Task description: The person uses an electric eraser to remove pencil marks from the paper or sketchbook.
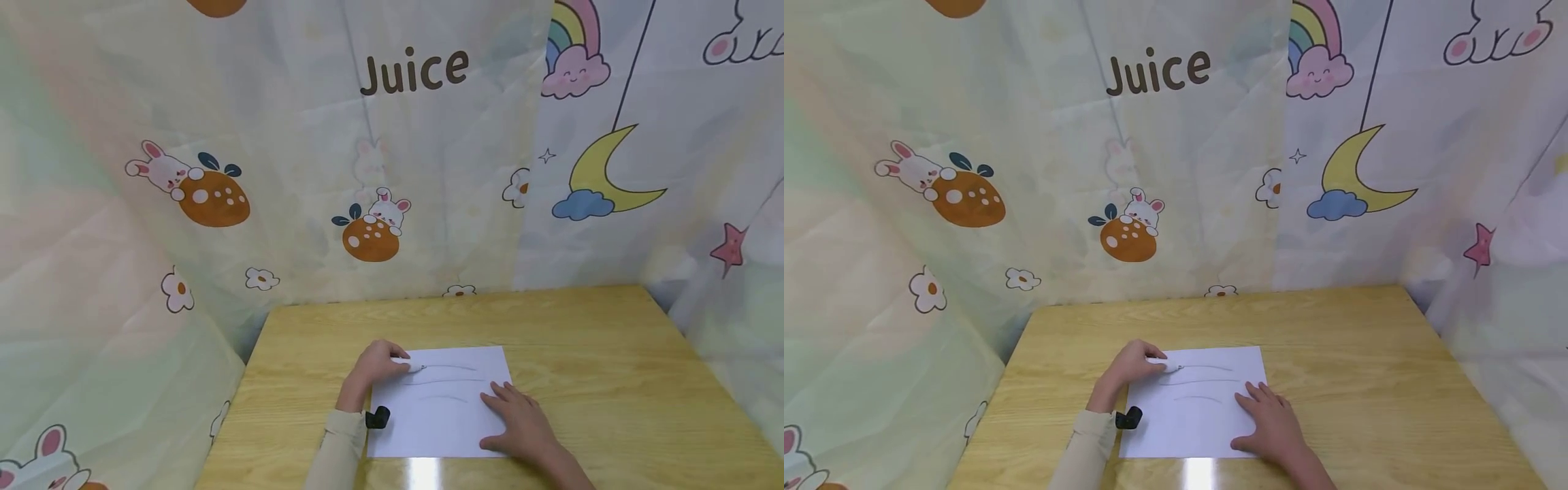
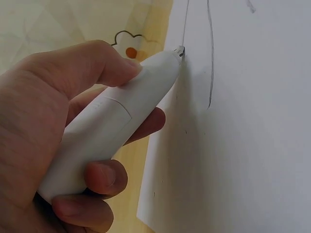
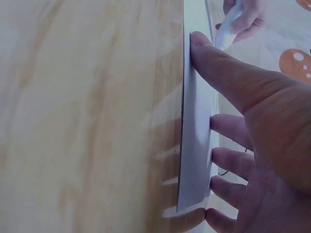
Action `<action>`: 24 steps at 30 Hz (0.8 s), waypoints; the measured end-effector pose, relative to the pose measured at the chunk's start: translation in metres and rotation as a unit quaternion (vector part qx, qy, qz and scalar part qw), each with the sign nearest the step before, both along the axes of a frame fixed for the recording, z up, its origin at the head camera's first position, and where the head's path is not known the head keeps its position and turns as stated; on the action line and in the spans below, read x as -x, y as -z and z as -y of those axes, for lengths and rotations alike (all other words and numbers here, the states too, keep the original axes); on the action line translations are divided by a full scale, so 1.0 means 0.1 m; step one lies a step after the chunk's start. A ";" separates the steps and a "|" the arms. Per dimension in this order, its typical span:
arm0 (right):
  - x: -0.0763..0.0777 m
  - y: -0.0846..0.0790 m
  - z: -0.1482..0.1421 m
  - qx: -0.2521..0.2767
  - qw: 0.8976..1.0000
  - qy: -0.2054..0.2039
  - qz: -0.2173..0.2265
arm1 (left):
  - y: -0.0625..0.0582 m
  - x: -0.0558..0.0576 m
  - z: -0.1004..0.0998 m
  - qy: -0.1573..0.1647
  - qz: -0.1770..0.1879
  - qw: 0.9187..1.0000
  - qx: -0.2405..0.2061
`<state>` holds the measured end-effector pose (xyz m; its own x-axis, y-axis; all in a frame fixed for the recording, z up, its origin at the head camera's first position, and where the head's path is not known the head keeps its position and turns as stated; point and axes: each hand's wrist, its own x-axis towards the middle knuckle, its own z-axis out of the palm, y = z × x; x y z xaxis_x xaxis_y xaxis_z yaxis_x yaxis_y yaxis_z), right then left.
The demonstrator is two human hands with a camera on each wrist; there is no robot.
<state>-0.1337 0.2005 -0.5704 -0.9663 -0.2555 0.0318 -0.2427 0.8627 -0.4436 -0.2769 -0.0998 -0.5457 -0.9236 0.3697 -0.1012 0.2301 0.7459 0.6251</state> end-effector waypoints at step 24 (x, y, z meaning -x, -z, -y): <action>-0.03 0.04 0.04 0.005 1.000 0.005 -0.009 | 0.01 0.06 -0.03 0.015 -0.005 1.000 0.009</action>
<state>-0.1305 0.1965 -0.5742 -0.9680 -0.2457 0.0511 -0.2421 0.8604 -0.4484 -0.2824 -0.0970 -0.5465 -0.9135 0.3950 -0.0980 0.2587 0.7495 0.6093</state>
